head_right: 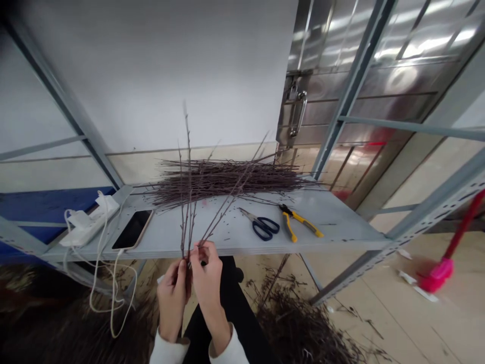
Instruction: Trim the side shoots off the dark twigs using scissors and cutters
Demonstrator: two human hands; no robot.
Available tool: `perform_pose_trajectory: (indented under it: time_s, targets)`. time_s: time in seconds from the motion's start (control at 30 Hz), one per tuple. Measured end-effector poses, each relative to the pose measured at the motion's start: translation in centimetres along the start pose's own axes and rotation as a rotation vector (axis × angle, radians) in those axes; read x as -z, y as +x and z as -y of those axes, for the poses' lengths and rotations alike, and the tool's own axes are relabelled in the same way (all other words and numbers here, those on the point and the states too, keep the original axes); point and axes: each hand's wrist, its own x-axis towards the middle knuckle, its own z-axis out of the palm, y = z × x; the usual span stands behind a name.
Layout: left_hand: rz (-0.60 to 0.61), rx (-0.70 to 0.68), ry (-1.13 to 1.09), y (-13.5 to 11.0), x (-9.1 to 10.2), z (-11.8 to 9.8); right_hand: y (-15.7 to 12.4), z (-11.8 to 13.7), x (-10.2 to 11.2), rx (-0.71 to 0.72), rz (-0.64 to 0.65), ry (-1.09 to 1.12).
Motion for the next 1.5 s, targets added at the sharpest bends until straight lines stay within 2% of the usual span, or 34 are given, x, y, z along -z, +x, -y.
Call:
perform_pose_trajectory:
  time_s: [0.2,0.37,0.47,0.63,0.73,1.0,1.17,1.5]
  targets:
    - [0.206,-0.054,0.007,0.5,1.8,0.9,0.3,-0.2,0.3,-0.009,0.018,0.127]
    - [0.337,0.003,0.033,0.2,3.5,2.4,1.4,0.1,1.3,-0.063,0.11,0.166]
    - [0.304,0.029,0.006,-0.1,3.6,2.9,1.7,0.3,1.7,-0.099,0.123,0.15]
    - [0.24,0.046,-0.001,-0.1,3.1,3.1,1.8,1.0,2.1,-0.046,0.068,0.019]
    - [0.206,0.077,-0.04,-0.1,2.8,2.9,1.8,1.2,2.3,-0.058,0.058,0.031]
    - [0.248,0.123,-0.146,-0.7,1.8,2.3,2.6,0.5,3.3,-0.094,0.137,0.035]
    - [0.276,0.165,-0.227,-0.8,1.0,2.6,2.9,-0.2,3.3,-0.101,0.102,0.036]
    - [0.191,0.174,-0.157,-0.6,1.3,2.8,3.2,-1.0,3.3,-0.12,0.145,0.05]
